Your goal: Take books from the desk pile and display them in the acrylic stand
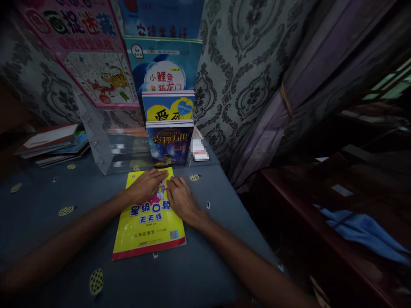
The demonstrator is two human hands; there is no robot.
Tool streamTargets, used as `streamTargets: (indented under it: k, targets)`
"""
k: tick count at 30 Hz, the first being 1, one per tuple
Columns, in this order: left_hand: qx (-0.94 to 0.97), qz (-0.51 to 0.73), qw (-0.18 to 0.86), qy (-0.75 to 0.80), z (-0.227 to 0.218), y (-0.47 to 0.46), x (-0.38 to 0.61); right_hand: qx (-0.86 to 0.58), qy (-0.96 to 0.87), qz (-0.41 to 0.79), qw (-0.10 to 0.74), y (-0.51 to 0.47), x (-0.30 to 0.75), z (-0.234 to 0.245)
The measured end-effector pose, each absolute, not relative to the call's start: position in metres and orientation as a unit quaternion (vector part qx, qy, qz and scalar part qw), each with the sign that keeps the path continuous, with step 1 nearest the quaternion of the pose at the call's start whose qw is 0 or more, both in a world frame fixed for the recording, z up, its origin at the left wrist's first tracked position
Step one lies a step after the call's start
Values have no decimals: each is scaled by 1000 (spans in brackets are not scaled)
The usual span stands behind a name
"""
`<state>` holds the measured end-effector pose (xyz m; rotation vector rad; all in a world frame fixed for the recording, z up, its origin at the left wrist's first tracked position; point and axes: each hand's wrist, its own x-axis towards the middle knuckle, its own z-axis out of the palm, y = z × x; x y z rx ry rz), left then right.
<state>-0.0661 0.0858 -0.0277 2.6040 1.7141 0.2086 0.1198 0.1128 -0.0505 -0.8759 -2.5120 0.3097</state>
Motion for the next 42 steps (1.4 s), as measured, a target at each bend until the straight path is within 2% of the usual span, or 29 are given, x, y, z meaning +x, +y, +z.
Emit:
streamTargets:
  k: [5, 12, 25, 33, 42]
  targets:
    - [838, 49, -28, 543, -28, 100, -54, -318, -912, 108, 234, 111, 121, -50]
    - [831, 73, -27, 550, -32, 102, -53, -314, -912, 124, 233, 116, 126, -48]
    - [828, 100, -2, 552, -34, 103, -54, -295, -893, 213, 266, 132, 135, -53]
    - [839, 107, 1, 533, -37, 97, -63, -333, -827, 315, 325, 149, 137, -67]
    - [876, 114, 31, 468, -38, 76, -58, -328, -846, 281, 313, 152, 137, -65]
